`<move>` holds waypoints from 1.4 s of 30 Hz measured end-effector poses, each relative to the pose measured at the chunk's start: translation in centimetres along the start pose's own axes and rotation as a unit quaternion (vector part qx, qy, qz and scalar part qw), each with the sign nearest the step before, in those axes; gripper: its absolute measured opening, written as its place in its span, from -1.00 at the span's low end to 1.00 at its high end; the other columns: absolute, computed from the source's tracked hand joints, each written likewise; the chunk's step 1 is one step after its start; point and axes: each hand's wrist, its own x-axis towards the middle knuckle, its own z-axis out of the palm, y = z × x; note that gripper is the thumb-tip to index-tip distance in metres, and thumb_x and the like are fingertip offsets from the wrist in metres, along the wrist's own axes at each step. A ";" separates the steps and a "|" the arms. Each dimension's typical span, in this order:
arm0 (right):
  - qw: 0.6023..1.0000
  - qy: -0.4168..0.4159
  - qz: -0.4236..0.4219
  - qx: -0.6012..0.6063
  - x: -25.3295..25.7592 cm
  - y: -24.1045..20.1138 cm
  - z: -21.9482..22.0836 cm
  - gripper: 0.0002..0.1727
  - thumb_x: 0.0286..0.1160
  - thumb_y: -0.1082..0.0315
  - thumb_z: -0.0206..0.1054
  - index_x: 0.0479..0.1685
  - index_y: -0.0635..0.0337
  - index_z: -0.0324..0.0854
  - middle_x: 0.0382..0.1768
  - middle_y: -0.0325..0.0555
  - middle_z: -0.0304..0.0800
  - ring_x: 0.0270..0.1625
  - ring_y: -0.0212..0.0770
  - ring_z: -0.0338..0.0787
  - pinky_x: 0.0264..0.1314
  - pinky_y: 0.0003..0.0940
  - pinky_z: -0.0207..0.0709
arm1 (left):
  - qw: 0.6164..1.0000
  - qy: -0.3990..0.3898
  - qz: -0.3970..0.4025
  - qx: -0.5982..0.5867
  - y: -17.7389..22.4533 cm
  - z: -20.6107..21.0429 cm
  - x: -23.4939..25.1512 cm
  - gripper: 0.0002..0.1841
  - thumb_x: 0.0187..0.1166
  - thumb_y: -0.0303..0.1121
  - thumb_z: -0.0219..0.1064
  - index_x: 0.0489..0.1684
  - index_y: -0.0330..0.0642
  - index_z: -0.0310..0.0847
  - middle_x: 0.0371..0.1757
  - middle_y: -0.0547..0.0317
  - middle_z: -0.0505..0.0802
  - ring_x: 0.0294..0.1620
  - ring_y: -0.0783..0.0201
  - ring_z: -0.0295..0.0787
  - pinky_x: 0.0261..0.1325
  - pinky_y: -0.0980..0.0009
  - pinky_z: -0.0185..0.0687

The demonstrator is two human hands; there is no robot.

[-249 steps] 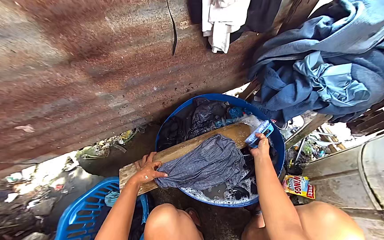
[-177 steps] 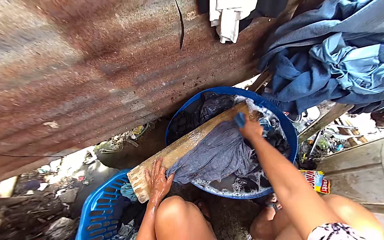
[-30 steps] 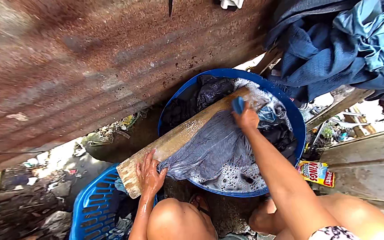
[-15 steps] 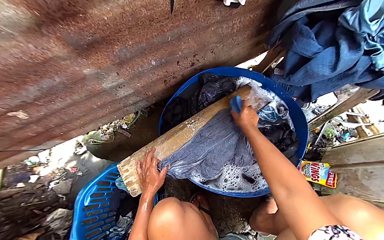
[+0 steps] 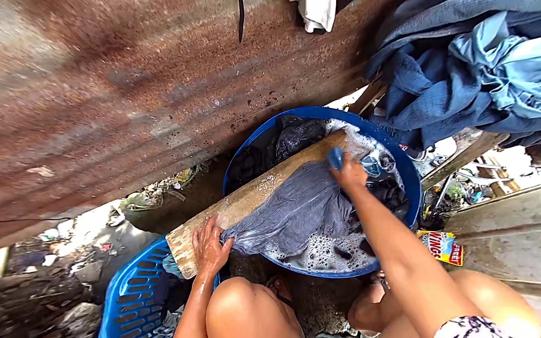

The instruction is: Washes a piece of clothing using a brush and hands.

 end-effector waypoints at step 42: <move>0.898 0.108 -0.111 0.412 -4.5 -4.3 -10.1 -0.24 0.50 0.14 0.51 0.54 0.48 0.35 0.24 0.42 0.70 0.26 0.23 0.77 0.37 0.18 0.62 | 0.776 -0.145 -0.228 -0.569 11.1 -6.6 2.5 -0.56 0.92 -0.10 -0.17 0.45 -0.17 0.43 0.12 0.06 0.81 0.10 0.22 0.79 0.17 0.19 0.74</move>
